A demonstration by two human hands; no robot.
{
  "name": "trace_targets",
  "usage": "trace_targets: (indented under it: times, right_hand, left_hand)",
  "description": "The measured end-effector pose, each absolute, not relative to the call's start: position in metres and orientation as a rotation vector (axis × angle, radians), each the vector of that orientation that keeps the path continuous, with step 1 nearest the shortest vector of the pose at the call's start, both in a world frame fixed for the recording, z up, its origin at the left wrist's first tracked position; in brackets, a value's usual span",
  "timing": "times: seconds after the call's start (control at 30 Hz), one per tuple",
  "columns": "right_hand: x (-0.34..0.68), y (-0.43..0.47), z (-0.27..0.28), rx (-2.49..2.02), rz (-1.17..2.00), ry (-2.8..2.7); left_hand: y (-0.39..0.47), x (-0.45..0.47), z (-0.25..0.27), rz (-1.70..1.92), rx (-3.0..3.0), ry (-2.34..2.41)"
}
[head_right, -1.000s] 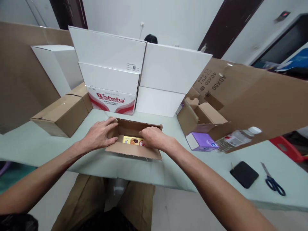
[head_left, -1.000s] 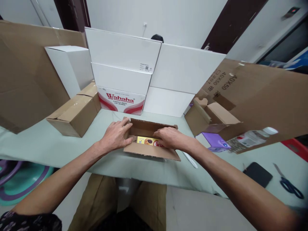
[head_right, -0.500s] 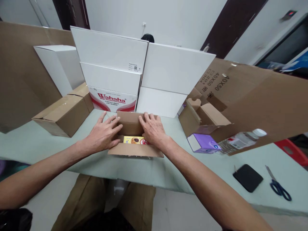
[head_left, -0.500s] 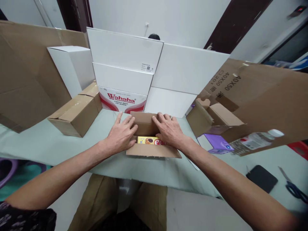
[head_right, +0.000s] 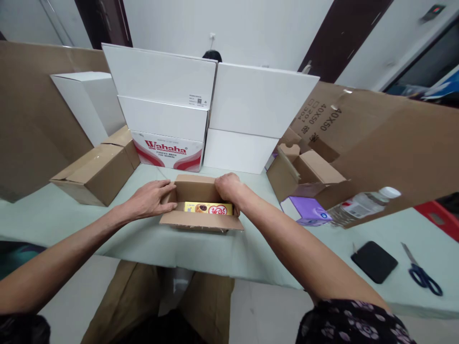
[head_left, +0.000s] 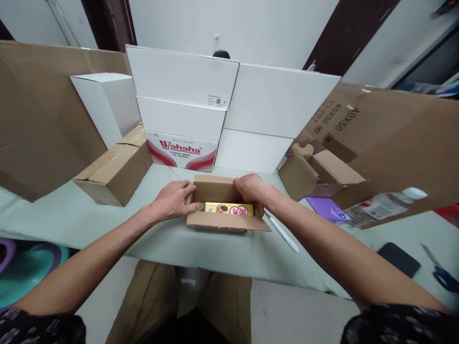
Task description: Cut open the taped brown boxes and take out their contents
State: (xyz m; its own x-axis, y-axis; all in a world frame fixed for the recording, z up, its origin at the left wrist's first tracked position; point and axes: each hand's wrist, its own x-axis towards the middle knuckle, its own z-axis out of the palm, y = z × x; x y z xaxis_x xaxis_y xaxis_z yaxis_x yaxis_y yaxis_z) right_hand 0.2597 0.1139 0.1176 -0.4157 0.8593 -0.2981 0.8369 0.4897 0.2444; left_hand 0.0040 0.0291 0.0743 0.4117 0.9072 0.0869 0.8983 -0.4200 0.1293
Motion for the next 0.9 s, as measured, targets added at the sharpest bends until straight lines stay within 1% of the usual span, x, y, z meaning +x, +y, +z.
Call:
trace_targets:
  times: [0.1, 0.2, 0.33, 0.5, 0.6, 0.67, 0.73, 0.77, 0.83, 0.9]
  right_hand:
    - [0.278, 0.114, 0.123, 1.380, 0.064, 2.318]
    - [0.314, 0.110, 0.119, 1.448, -0.057, 2.444]
    - [0.356, 0.099, 0.088, 1.630, -0.363, 2.667]
    - [0.365, 0.087, 0.043, 1.786, -0.916, 2.868]
    - [0.361, 0.077, 0.030, 1.942, -1.037, 2.850]
    - [0.360, 0.067, 0.028, 2.044, -0.993, 2.794]
    - [0.357, 0.056, 0.032, 2.123, -0.838, 2.735]
    - [0.356, 0.050, 0.037, 2.163, -0.684, 2.717]
    - [0.350, 0.040, 0.050, 2.190, -0.223, 2.728]
    - [0.342, 0.033, 0.068, 2.032, 0.221, 2.821]
  left_hand:
    - [0.031, 0.006, 0.078, 0.160, 2.598, 1.637]
    - [0.032, 0.010, 0.084, 0.111, 2.597, 1.630]
    - [0.031, 0.021, 0.090, 0.131, 2.457, 1.643]
    - [0.028, 0.029, 0.083, 0.156, 2.401, 1.603]
    - [0.028, 0.025, 0.078, 0.211, 2.358, 1.502]
    - [0.030, 0.020, 0.076, 0.212, 2.348, 1.453]
    - [0.031, 0.017, 0.073, 0.210, 2.348, 1.419]
    - [0.031, 0.016, 0.071, 0.212, 2.339, 1.416]
    - [0.031, 0.016, 0.068, 0.212, 2.305, 1.427]
    - [0.031, 0.017, 0.065, 0.225, 2.291, 1.435]
